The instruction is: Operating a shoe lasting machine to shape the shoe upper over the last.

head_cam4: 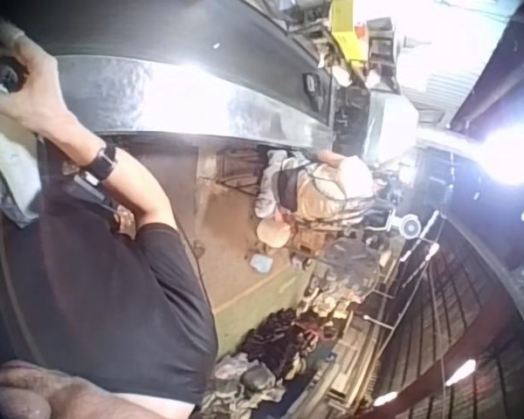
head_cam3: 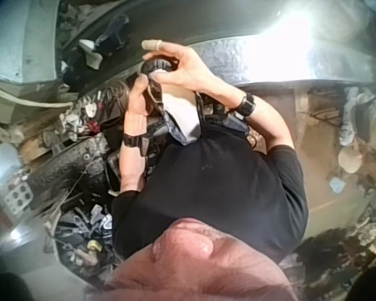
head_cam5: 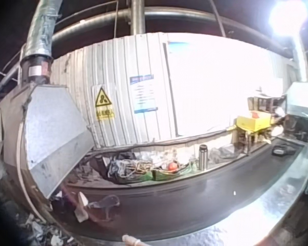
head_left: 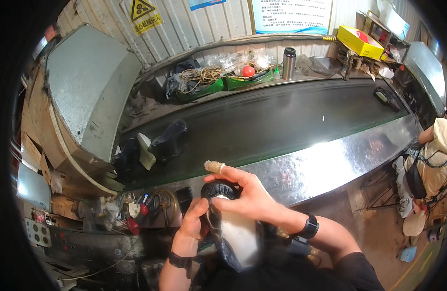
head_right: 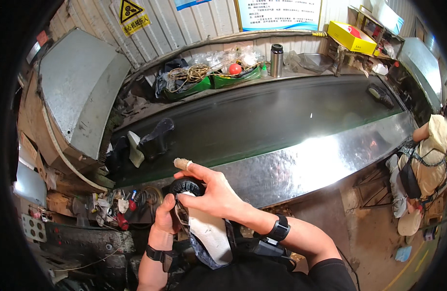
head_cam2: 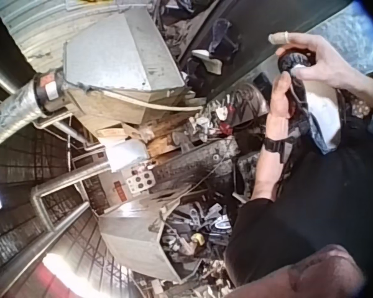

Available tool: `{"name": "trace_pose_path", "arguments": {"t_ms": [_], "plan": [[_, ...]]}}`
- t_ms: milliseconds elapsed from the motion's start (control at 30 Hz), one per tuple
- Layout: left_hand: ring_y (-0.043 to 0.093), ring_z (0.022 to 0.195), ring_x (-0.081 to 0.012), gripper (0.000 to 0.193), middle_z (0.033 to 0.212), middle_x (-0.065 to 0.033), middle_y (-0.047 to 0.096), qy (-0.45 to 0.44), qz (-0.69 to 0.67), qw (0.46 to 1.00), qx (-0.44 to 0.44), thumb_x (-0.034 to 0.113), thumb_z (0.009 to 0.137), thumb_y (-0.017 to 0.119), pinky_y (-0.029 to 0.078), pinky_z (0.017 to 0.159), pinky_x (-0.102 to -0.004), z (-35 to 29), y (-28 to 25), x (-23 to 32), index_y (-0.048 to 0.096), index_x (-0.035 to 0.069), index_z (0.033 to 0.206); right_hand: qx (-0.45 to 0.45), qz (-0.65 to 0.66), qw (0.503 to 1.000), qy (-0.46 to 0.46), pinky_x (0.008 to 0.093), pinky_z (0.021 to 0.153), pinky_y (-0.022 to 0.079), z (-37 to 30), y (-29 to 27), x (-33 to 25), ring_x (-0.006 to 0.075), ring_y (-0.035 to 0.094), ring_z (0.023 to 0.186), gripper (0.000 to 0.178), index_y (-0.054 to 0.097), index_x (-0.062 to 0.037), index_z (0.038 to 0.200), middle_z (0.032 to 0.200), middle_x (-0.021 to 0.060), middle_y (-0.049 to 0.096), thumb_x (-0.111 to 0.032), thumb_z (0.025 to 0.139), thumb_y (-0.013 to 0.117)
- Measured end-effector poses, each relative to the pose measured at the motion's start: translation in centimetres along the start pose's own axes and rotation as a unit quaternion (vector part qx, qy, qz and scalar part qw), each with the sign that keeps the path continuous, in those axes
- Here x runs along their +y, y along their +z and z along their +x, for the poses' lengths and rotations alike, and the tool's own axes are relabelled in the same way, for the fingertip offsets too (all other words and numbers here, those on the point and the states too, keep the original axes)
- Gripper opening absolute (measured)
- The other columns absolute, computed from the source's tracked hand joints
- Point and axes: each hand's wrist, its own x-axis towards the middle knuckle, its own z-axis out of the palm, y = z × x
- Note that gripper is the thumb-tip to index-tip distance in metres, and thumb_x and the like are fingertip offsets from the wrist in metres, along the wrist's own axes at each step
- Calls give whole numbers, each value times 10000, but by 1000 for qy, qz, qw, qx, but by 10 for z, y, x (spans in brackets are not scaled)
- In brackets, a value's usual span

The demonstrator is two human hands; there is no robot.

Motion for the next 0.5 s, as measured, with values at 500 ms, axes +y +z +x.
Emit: {"name": "trace_pose_path", "arguments": {"t_ms": [500], "plan": [[673, 899, -163, 590, 1027, -75, 686, 10, 17, 999, -26, 478, 875, 719, 551, 774, -289, -5, -7, -1, 615, -21, 1173, -3, 17, 999, -37, 288, 1035, 437, 0, 7, 3, 139, 540, 1210, 707, 420, -19, 1485, 1294, 93, 593, 16, 836, 701]]}}
